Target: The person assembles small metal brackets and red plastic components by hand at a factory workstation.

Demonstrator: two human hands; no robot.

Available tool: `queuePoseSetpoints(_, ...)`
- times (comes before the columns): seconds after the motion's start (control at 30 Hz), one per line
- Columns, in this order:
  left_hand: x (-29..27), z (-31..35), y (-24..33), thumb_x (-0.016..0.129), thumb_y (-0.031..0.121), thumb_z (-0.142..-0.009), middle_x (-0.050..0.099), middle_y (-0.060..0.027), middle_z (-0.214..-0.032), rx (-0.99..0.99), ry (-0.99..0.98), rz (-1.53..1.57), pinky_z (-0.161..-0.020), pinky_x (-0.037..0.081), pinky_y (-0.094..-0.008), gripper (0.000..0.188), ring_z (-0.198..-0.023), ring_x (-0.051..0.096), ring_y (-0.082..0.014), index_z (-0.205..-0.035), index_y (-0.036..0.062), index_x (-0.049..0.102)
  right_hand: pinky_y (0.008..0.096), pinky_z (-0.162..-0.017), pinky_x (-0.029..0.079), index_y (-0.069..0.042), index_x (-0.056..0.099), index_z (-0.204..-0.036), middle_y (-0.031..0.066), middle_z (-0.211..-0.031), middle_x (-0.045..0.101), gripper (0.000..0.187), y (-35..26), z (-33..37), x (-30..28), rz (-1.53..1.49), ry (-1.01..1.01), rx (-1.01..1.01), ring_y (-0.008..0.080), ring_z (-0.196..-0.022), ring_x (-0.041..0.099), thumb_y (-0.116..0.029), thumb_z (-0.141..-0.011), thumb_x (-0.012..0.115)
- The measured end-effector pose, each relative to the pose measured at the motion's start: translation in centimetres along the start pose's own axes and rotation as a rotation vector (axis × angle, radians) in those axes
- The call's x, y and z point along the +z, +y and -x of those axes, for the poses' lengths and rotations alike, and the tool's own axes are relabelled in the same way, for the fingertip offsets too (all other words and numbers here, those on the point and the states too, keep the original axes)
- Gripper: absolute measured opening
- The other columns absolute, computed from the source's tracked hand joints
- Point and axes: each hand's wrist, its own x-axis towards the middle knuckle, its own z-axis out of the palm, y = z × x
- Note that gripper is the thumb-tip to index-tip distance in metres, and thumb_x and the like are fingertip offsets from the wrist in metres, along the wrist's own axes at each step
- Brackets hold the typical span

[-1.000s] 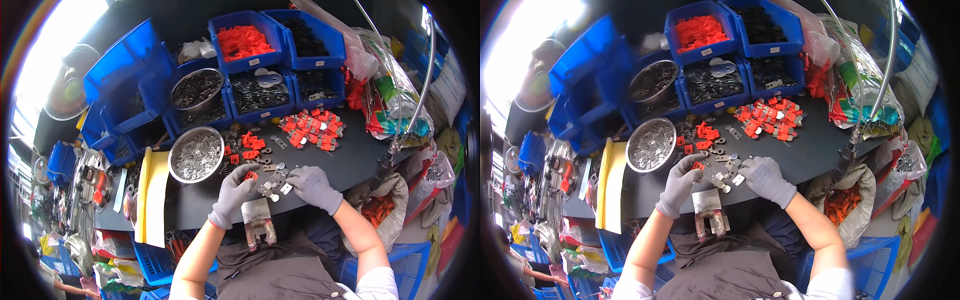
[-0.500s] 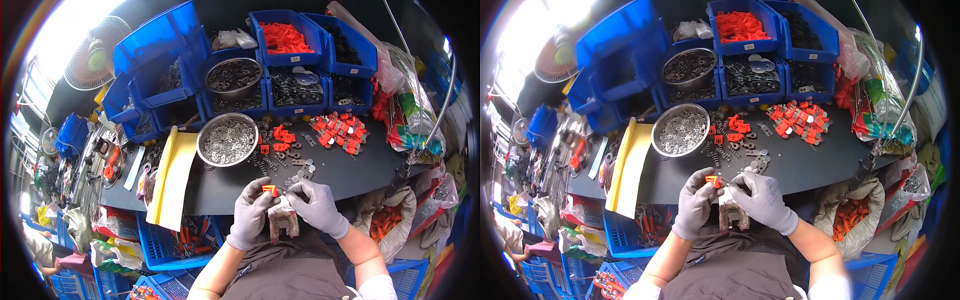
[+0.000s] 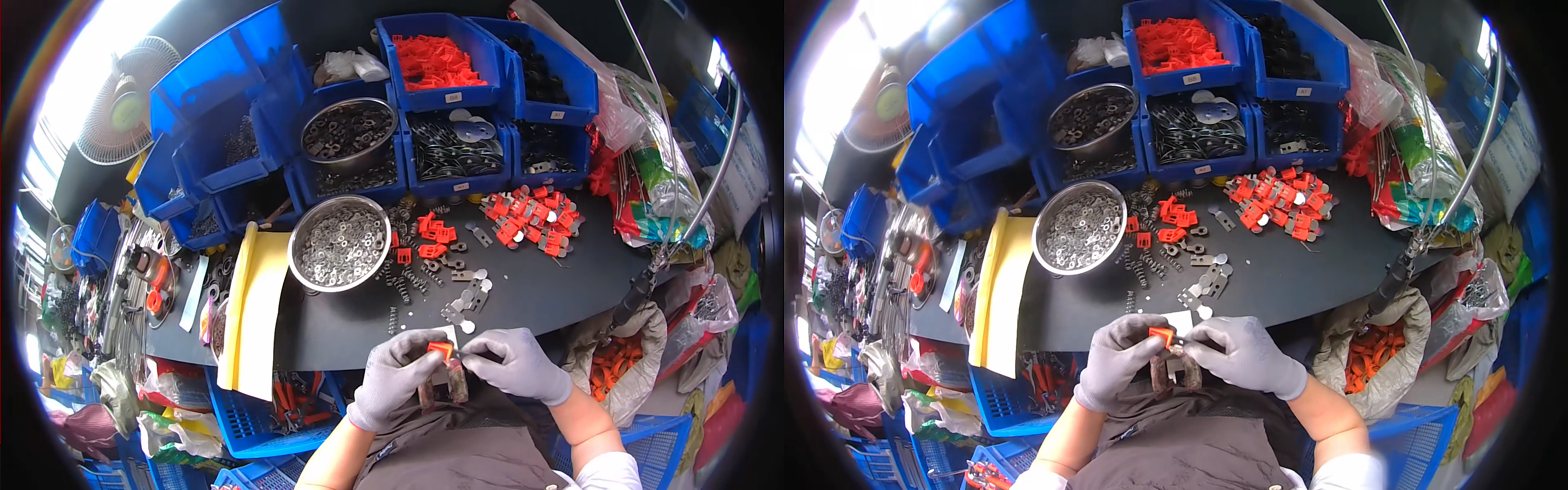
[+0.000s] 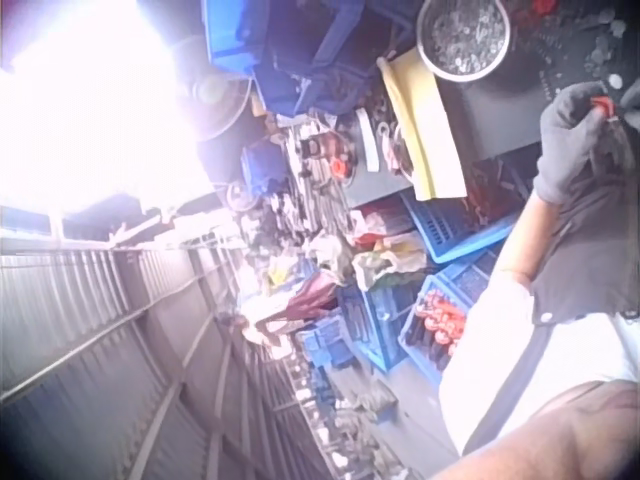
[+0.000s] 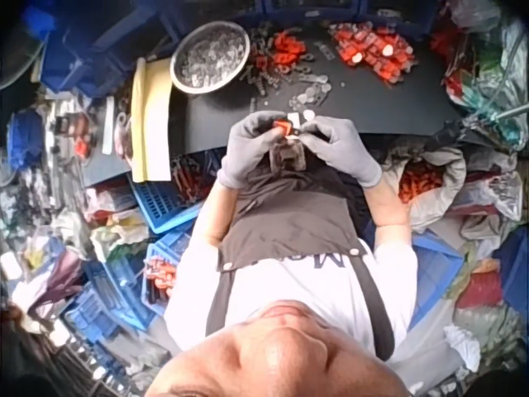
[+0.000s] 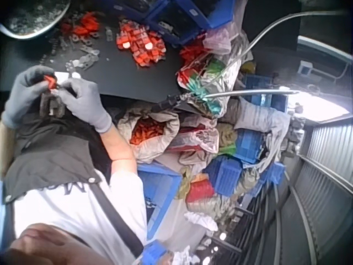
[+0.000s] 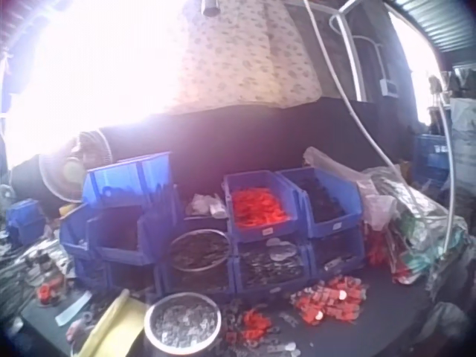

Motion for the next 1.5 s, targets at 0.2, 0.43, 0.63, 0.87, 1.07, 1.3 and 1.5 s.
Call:
queuePoseSetpoints(0.2, 1.0, -2.5, 1.2, 0.064, -0.003, -0.086, 0.067, -0.0123, -0.104, -0.265, -0.243, 0.085, -0.086, 0.052, -0.0308, 0.025, -0.092, 0.065, -0.0158, -0.110, -0.0064, 0.060, 0.0259, -0.066, 0.053, 0.004, 0.066, -0.097, 0.0079, -0.084, 0.068, 0.015, 1.7, 2.1, -3.0, -1.056, -0.082, 0.563, 0.0124, -0.072, 0.064, -0.001, -0.083, 0.070)
queuePoseSetpoints(0.43, 2.0, -12.7, -0.2, 0.070, 0.011, -0.080, 0.061, -0.0147, -0.115, 0.565, -0.100, -0.927, -0.089, 0.050, -0.0371, 0.047, -0.102, 0.061, -0.0294, -0.124, 0.0003, 0.056, 0.0220, -0.053, 0.047, 0.000, 0.065, -0.086, 0.0043, -0.071, 0.065, 0.012, 7.7, -1.9, -6.3, -0.704, 0.520, 0.429, 0.0080, -0.058, 0.060, -0.012, -0.087, 0.068)
queuePoseSetpoints(0.63, 0.3, -18.5, -3.1, 0.068, 0.012, -0.080, 0.065, -0.0134, -0.105, 0.561, 0.126, -1.567, -0.085, 0.049, -0.0437, 0.023, -0.098, 0.060, -0.0333, -0.101, 0.0047, 0.065, 0.0345, -0.060, 0.048, -0.001, 0.068, -0.088, 0.0095, -0.071, 0.065, 0.020, 19.5, -5.9, -13.9, 0.295, 0.832, 0.486, 0.0208, -0.064, 0.063, -0.020, -0.085, 0.064)
queuePoseSetpoints(0.87, -0.3, -18.5, -3.2, 0.067, 0.011, -0.082, 0.066, -0.0133, -0.104, 0.861, 0.228, -1.363, -0.080, 0.050, -0.0403, 0.013, -0.094, 0.062, -0.0309, -0.092, 0.0043, 0.065, 0.0404, -0.071, 0.051, -0.012, 0.066, -0.104, 0.0095, -0.091, 0.064, 0.024, 10.0, -5.2, -5.4, 0.409, 0.407, 0.016, 0.0282, -0.082, 0.064, -0.023, -0.083, 0.063)
queuePoseSetpoints(1.07, -1.7, -12.9, -1.5, 0.067, 0.011, -0.081, 0.065, -0.0172, -0.092, 0.784, 0.282, -1.030, -0.070, 0.052, -0.0407, 0.018, -0.081, 0.064, -0.0334, -0.096, 0.0033, 0.060, 0.0412, -0.080, 0.050, -0.012, 0.067, -0.103, 0.0083, -0.105, 0.064, 0.029, 10.7, -7.0, 0.0, 0.633, 0.208, -0.109, 0.0279, -0.093, 0.062, -0.023, -0.076, 0.066)
queuePoseSetpoints(1.3, -2.6, -12.5, -7.4, 0.058, 0.010, -0.082, 0.060, -0.0144, -0.084, 0.978, 0.378, -0.940, -0.071, 0.050, -0.0438, 0.007, -0.079, 0.059, -0.0349, -0.089, 0.0068, 0.059, 0.0436, -0.084, 0.045, -0.004, 0.064, -0.099, 0.0168, -0.098, 0.060, 0.023, 13.9, -5.0, 0.4, 0.491, 0.219, 0.107, 0.0352, -0.095, 0.058, -0.015, -0.079, 0.065)
queuePoseSetpoints(1.5, -3.1, -11.4, -8.2, 0.057, 0.006, -0.080, 0.057, -0.0203, -0.089, 0.785, 0.477, -0.761, -0.070, 0.047, -0.0467, 0.019, -0.082, 0.058, -0.0411, -0.098, 0.0034, 0.053, 0.0363, -0.080, 0.051, 0.000, 0.068, -0.102, 0.0153, -0.097, 0.068, 0.021, 10.9, -4.2, 0.4, 0.539, 0.226, -0.034, 0.0276, -0.086, 0.064, -0.017, -0.092, 0.063)
